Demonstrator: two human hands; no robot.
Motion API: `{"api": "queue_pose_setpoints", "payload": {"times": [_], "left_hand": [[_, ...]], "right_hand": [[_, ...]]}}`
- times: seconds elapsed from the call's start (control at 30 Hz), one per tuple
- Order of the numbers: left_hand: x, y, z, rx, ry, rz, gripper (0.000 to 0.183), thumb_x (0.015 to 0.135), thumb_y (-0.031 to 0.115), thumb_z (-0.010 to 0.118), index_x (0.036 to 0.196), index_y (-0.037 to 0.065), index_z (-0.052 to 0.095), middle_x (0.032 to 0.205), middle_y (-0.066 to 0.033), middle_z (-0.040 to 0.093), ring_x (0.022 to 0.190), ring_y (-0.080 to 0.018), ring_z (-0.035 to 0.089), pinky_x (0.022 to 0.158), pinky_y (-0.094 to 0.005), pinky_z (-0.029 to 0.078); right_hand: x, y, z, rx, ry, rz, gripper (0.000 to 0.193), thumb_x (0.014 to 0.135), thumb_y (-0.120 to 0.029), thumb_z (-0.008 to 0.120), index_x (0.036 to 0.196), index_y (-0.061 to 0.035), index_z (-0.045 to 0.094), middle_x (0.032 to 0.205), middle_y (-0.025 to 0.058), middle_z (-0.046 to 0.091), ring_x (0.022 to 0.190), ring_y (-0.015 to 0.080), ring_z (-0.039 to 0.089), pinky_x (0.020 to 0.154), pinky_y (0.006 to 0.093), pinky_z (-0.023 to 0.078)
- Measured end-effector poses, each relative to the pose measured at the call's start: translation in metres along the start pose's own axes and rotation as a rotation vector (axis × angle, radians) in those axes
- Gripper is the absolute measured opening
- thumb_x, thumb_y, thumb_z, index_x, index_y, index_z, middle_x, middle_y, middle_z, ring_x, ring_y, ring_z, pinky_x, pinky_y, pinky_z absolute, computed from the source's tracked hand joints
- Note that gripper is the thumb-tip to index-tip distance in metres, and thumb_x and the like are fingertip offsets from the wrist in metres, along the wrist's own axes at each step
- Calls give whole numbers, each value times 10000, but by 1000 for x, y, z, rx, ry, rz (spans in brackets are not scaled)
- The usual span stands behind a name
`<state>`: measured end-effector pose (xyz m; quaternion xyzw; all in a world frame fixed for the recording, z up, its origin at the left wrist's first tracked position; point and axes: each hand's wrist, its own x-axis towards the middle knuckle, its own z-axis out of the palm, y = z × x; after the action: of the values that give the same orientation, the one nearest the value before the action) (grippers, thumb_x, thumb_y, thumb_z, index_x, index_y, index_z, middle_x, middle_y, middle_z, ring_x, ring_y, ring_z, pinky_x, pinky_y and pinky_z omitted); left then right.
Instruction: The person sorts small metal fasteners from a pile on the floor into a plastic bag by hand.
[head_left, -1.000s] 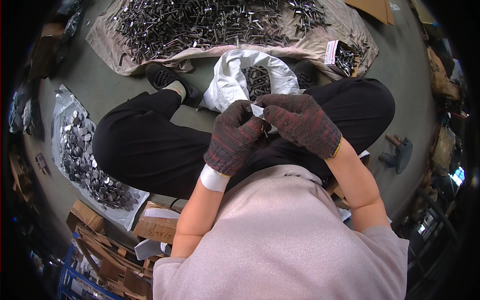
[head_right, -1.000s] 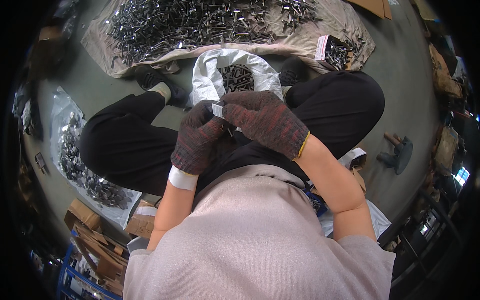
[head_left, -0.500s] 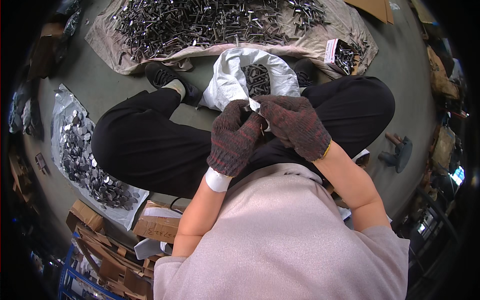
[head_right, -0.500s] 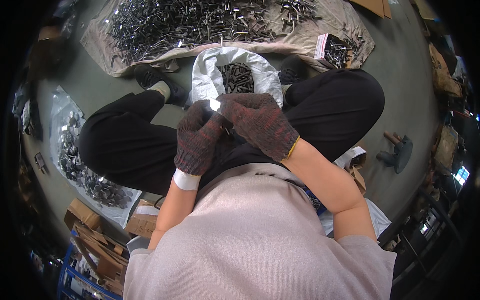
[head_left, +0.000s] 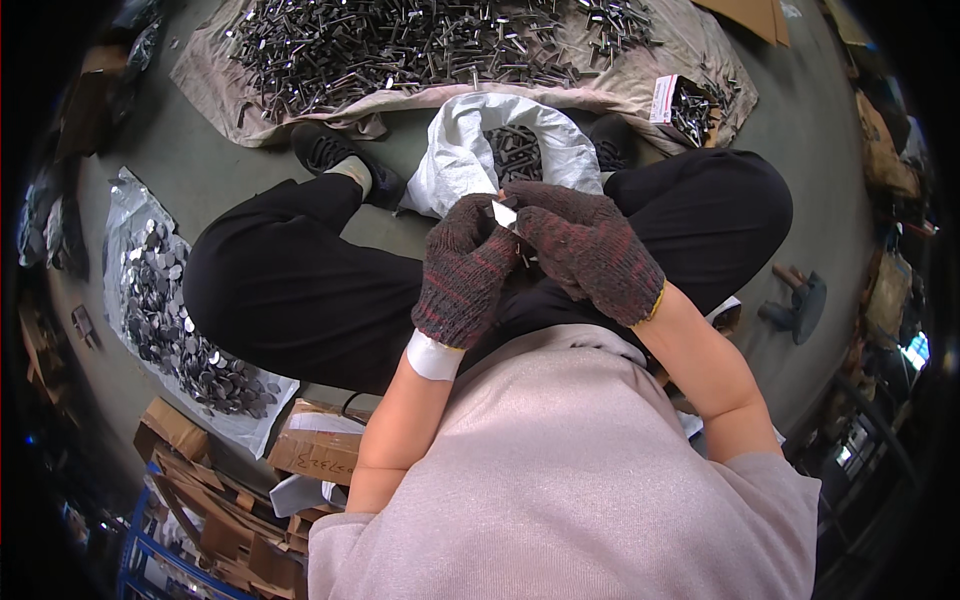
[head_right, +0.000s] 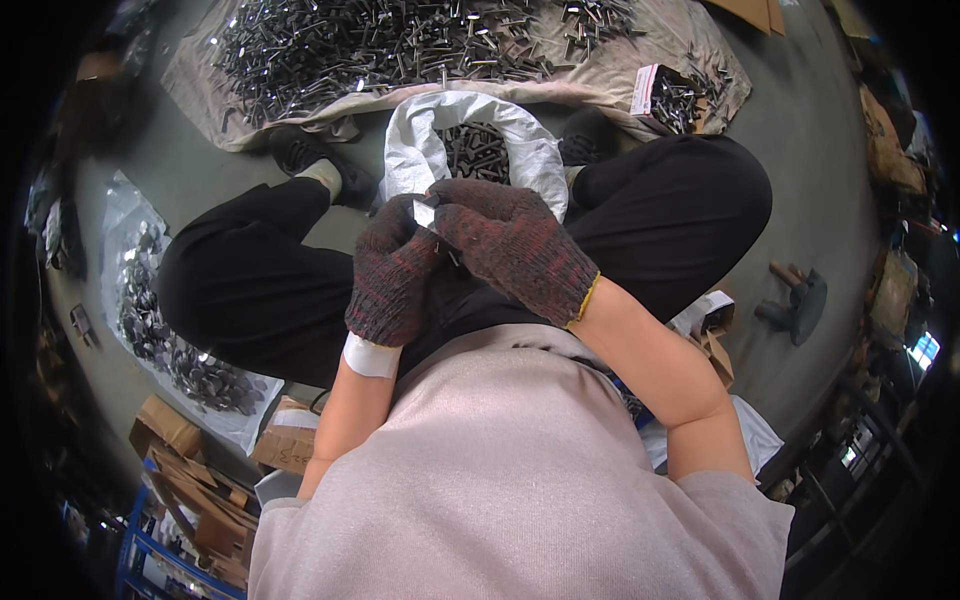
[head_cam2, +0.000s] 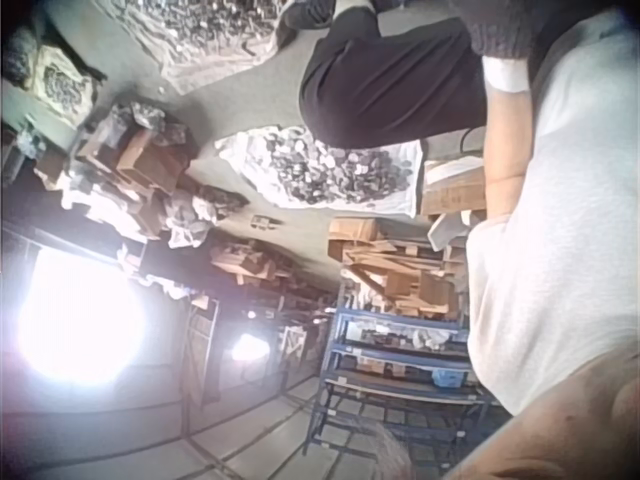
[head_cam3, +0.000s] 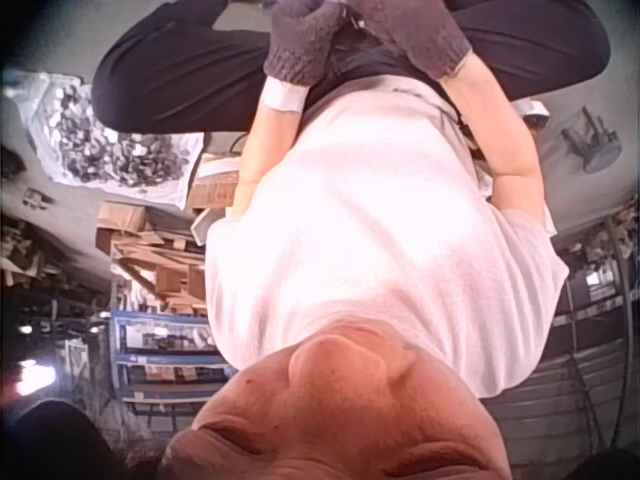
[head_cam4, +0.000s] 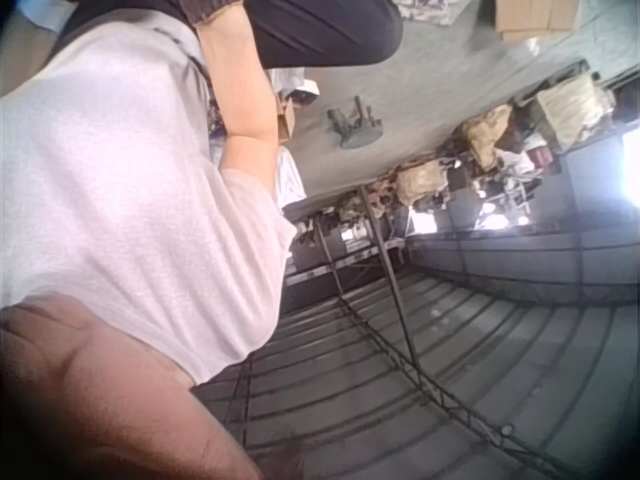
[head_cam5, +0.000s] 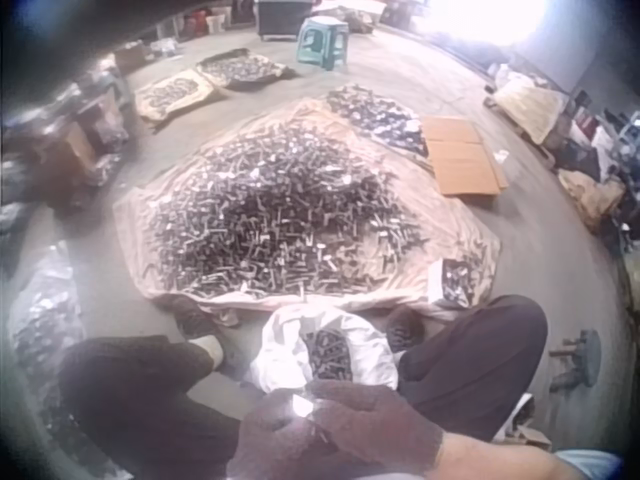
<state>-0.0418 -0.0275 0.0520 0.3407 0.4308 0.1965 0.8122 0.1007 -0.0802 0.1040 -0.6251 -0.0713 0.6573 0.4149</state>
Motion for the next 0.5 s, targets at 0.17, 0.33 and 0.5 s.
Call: {"api": "queue_pose_setpoints", "payload": {"times": [0.17,0.33,0.5], "left_hand": [[-1,6,-2,360,-37,188,197,908,78,605,1078,-24,599,875,-105,680,766,-135,660,681,-273,535],[-3,4,3,254,17,175,188,897,74,638,1058,-20,609,858,-107,689,733,-144,667,644,-284,530],[-4,-1,5,452,59,220,228,889,77,654,1094,-7,601,897,-109,691,746,-148,666,634,-286,537]], "right_hand": [[0,-1,2,99,34,59,348,963,-198,622,1271,-35,622,588,-70,471,455,20,357,402,202,236],[3,7,2,167,6,27,359,960,-221,633,1271,-42,624,575,-76,462,440,23,349,396,207,225],[11,10,-9,338,-91,95,258,963,-224,636,1161,-65,688,641,-49,562,482,13,429,402,188,294]]}}
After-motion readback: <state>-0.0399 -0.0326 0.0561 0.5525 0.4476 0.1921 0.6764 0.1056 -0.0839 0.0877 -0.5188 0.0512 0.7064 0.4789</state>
